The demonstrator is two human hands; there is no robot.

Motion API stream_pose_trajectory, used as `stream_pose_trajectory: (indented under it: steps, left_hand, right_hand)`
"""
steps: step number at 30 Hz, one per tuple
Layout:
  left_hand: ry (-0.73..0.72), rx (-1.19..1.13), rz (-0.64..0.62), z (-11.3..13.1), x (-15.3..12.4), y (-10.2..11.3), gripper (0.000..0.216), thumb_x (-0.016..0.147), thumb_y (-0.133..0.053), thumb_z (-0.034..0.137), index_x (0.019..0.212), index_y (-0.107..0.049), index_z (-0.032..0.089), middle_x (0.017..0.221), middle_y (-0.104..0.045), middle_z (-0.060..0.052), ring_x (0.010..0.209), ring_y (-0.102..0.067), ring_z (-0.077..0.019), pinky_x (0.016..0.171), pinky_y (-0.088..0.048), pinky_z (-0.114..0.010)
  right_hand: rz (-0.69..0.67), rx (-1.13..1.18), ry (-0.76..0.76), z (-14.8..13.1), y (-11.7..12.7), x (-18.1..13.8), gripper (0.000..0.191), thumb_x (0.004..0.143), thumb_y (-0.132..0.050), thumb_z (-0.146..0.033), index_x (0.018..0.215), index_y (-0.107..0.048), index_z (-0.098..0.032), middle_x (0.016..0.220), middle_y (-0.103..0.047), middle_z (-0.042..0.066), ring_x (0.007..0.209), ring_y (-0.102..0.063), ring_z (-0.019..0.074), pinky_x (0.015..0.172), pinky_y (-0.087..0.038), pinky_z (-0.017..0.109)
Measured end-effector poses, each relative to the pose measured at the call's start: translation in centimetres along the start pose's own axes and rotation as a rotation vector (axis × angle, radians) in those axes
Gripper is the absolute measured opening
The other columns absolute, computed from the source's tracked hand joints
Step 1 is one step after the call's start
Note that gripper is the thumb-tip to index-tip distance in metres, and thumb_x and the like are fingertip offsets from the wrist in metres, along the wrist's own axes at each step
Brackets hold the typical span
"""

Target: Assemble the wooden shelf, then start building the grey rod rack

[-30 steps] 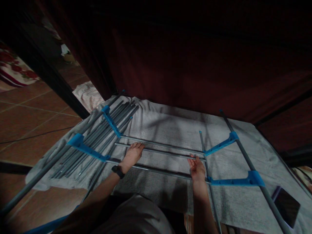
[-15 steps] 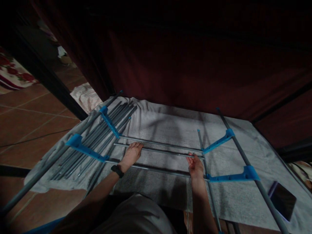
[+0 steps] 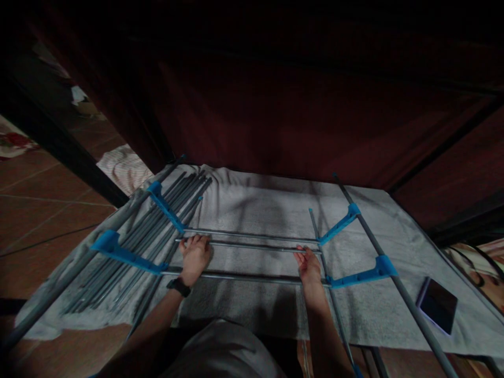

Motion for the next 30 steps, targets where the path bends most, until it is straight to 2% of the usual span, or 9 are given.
stream_pose_trajectory:
  steps: [6, 13, 16, 19, 22, 25, 27, 30]
  left_hand:
    - [0.067, 0.045, 0.014, -2.5, 0.0, 0.2, 0.032, 0.09, -0.045, 0.024, 0.109, -0.069, 0.016, 0.111, -0.065, -0.015, 0.109, -0.054, -0.033, 0.104, -0.03, -0.052]
    - [0.234, -0.024, 0.028, -4.8, 0.1, 0.3, 0.03, 0.089, -0.05, 0.027, 0.113, -0.065, 0.016, 0.128, -0.055, -0.017, 0.116, -0.051, -0.0333, 0.097, -0.036, -0.046]
    - [0.366, -0.177, -0.008, -5.9, 0.6, 0.2, 0.03, 0.087, -0.055, 0.027, 0.114, -0.064, 0.017, 0.13, -0.054, -0.017, 0.113, -0.054, -0.0317, 0.092, -0.041, -0.043]
    - [0.436, -0.279, -0.014, -6.6, 1.0, 0.5, 0.031, 0.084, -0.057, 0.022, 0.113, -0.066, 0.017, 0.124, -0.055, -0.017, 0.113, -0.053, -0.0334, 0.095, -0.041, -0.046]
    - [0.403, -0.381, 0.068, -6.6, 1.2, 0.9, 0.026, 0.08, -0.057, 0.015, 0.103, -0.069, 0.017, 0.117, -0.057, -0.015, 0.118, -0.049, -0.0354, 0.101, -0.037, -0.051]
    - [0.451, -0.74, 0.197, -7.3, 1.2, 0.5, 0.021, 0.069, -0.061, 0.008, 0.085, -0.069, 0.019, 0.108, -0.059, -0.009, 0.117, -0.05, -0.0302, 0.109, -0.033, -0.047]
    - [0.551, -0.949, 0.259, -8.1, 1.2, -0.3, 0.019, 0.064, -0.062, 0.006, 0.077, -0.067, 0.019, 0.097, -0.059, -0.005, 0.107, -0.054, -0.0258, 0.107, -0.037, -0.044]
    - [0.694, -1.133, 0.283, -8.8, 1.2, -1.5, 0.018, 0.063, -0.062, 0.009, 0.079, -0.063, 0.018, 0.079, -0.058, 0.0, 0.079, -0.058, -0.0187, 0.086, -0.05, -0.038]
  right_hand:
    - [0.037, 0.04, -0.017, 0.4, 0.1, 0.2, 0.005, 0.071, -0.065, -0.021, 0.076, -0.064, -0.02, 0.073, -0.072, -0.001, 0.07, -0.071, 0.0145, 0.077, -0.061, 0.03]
    - [0.062, 0.049, -0.03, 0.4, -0.1, 0.2, 0.006, 0.069, -0.065, -0.018, 0.075, -0.065, -0.02, 0.072, -0.073, 0.0, 0.069, -0.071, 0.0151, 0.071, -0.061, 0.029]
    - [0.065, 0.053, -0.033, 0.2, -0.3, -0.1, 0.006, 0.069, -0.065, -0.017, 0.073, -0.064, -0.02, 0.069, -0.073, -0.001, 0.068, -0.071, 0.0154, 0.069, -0.061, 0.029]
    - [0.064, 0.053, -0.037, -0.1, -0.6, -0.3, 0.007, 0.069, -0.066, -0.016, 0.071, -0.062, -0.02, 0.066, -0.072, -0.001, 0.066, -0.071, 0.0151, 0.069, -0.061, 0.029]
    - [0.058, 0.055, -0.035, -0.4, -0.9, -0.5, 0.008, 0.07, -0.067, -0.015, 0.07, -0.061, -0.02, 0.065, -0.072, -0.001, 0.064, -0.071, 0.0149, 0.07, -0.062, 0.029]
    - [0.056, 0.058, -0.03, -0.5, -0.9, -0.8, 0.008, 0.071, -0.066, -0.015, 0.07, -0.061, -0.02, 0.065, -0.072, -0.001, 0.062, -0.07, 0.0144, 0.068, -0.062, 0.029]
    - [0.047, 0.061, -0.027, -0.5, -0.9, -0.9, 0.008, 0.072, -0.067, -0.015, 0.072, -0.061, -0.02, 0.066, -0.072, -0.002, 0.061, -0.07, 0.0142, 0.068, -0.062, 0.029]
    - [0.039, 0.06, -0.033, -0.4, -0.8, -0.9, 0.009, 0.073, -0.068, -0.016, 0.072, -0.06, -0.021, 0.065, -0.072, -0.002, 0.059, -0.069, 0.0142, 0.068, -0.063, 0.03]
Point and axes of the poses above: each hand's wrist, its own x-axis towards the middle knuckle, its own y-axis out of the back of the hand, z = x × y, the point moved 5 cm from there along x, towards the middle knuckle
